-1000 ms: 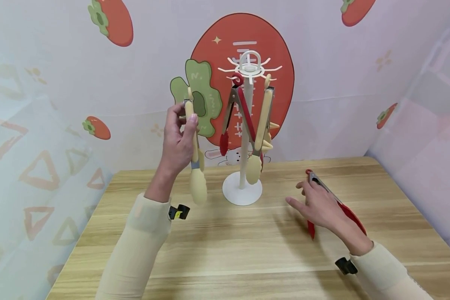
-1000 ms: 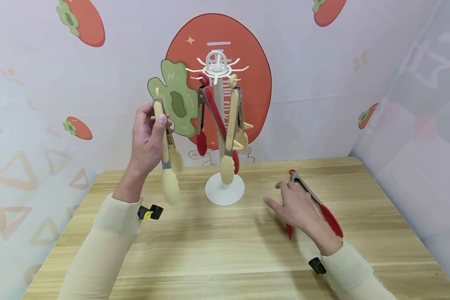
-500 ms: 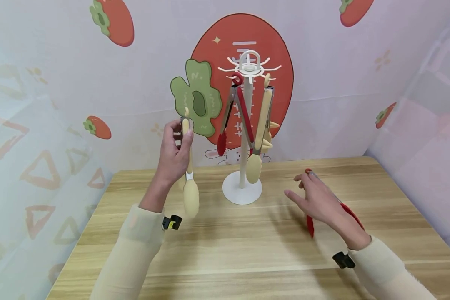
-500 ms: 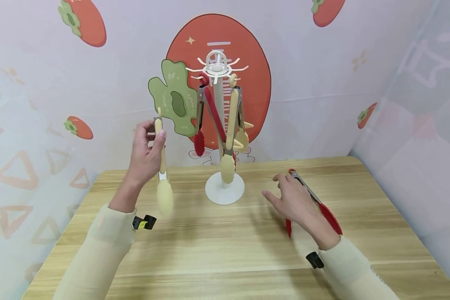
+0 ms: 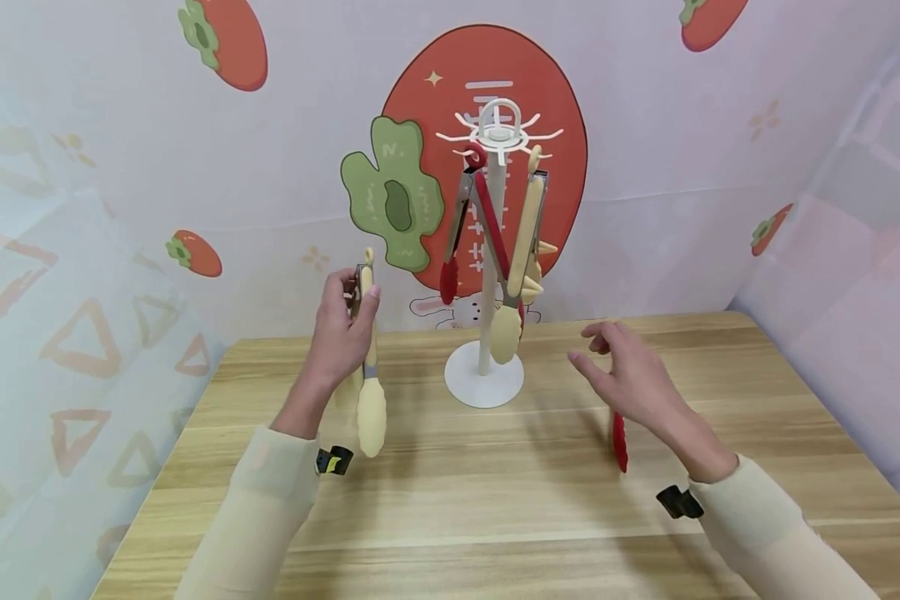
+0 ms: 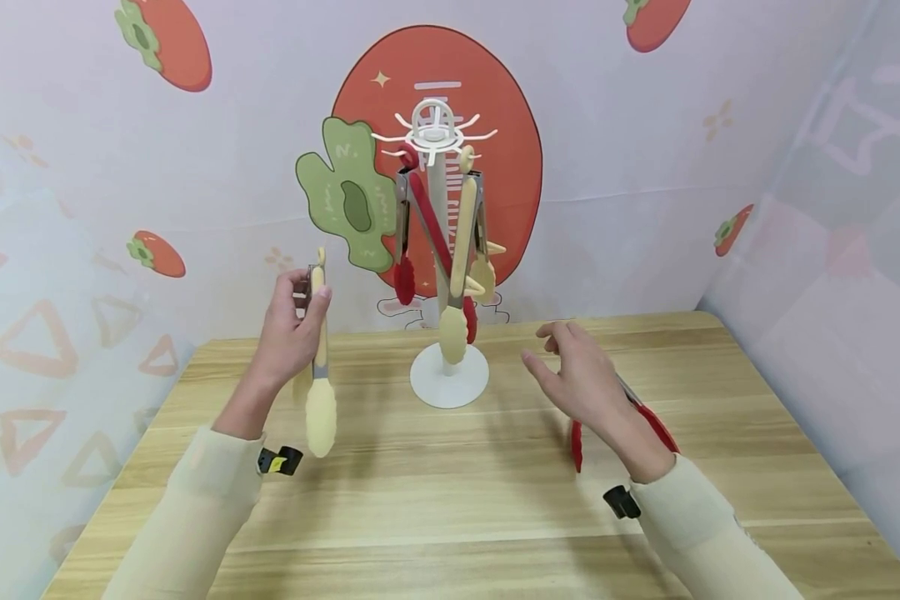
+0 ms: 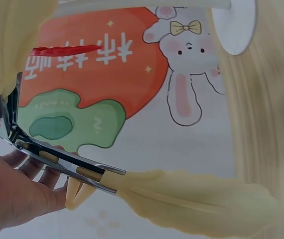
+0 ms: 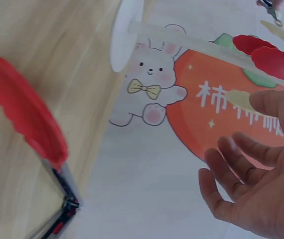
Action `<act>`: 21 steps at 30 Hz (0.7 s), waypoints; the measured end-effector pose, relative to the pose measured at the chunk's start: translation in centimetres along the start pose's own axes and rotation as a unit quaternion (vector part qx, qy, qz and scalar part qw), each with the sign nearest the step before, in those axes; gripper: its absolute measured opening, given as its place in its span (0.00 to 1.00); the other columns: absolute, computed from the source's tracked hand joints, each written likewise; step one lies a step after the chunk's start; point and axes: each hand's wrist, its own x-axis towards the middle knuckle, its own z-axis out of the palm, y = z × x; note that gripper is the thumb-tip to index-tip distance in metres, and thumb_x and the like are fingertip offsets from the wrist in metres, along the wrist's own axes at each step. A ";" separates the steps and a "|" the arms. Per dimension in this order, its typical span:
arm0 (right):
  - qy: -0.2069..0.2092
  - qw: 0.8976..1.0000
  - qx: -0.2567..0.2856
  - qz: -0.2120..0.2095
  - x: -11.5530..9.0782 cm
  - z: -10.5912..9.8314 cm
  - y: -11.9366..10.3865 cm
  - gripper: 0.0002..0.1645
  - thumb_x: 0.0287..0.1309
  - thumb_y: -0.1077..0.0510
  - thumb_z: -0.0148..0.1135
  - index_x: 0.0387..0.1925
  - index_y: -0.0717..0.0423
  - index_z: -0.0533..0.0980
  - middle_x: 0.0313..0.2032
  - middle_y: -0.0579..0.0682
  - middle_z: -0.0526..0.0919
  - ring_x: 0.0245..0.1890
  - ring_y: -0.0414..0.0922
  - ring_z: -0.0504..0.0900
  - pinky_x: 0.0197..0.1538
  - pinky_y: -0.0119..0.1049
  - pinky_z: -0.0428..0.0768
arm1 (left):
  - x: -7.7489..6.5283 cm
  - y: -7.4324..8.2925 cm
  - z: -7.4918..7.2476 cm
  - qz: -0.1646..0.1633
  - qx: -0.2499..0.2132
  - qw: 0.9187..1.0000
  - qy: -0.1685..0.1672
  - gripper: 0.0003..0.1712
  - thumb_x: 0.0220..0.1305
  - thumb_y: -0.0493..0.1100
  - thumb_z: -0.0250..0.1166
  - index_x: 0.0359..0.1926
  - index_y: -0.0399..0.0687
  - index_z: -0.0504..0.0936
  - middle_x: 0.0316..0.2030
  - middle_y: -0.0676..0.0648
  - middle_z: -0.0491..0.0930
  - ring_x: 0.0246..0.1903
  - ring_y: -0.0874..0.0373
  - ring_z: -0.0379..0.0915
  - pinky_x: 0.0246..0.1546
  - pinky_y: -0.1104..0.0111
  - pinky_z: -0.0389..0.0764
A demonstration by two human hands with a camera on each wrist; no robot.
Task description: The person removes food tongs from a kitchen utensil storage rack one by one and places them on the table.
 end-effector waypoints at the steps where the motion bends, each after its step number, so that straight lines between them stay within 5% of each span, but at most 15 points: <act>1: 0.006 1.000 0.004 -0.005 0.2 -0.1 -0.1 0.22 0.60 0.47 0.60 0.48 0.59 0.73 0.37 0.52 0.75 0.38 0.49 0.74 0.37 0.44 0.71 | -0.1 -0.2 -0.1 -0.004 0.006 1.000 -0.002 0.25 0.69 0.50 0.51 0.57 0.36 0.62 0.45 0.40 0.68 0.39 0.54 0.63 0.37 0.63 0.68; 21: 0.061 0.996 0.051 -0.044 2.3 -1.4 -2.3 0.18 0.59 0.53 0.61 0.47 0.60 0.73 0.36 0.52 0.74 0.38 0.48 0.73 0.42 0.45 0.71 | -2.1 -4.0 -2.1 -0.060 0.099 0.992 -0.059 0.31 0.70 0.53 0.48 0.60 0.31 0.59 0.45 0.37 0.64 0.35 0.49 0.65 0.33 0.60 0.71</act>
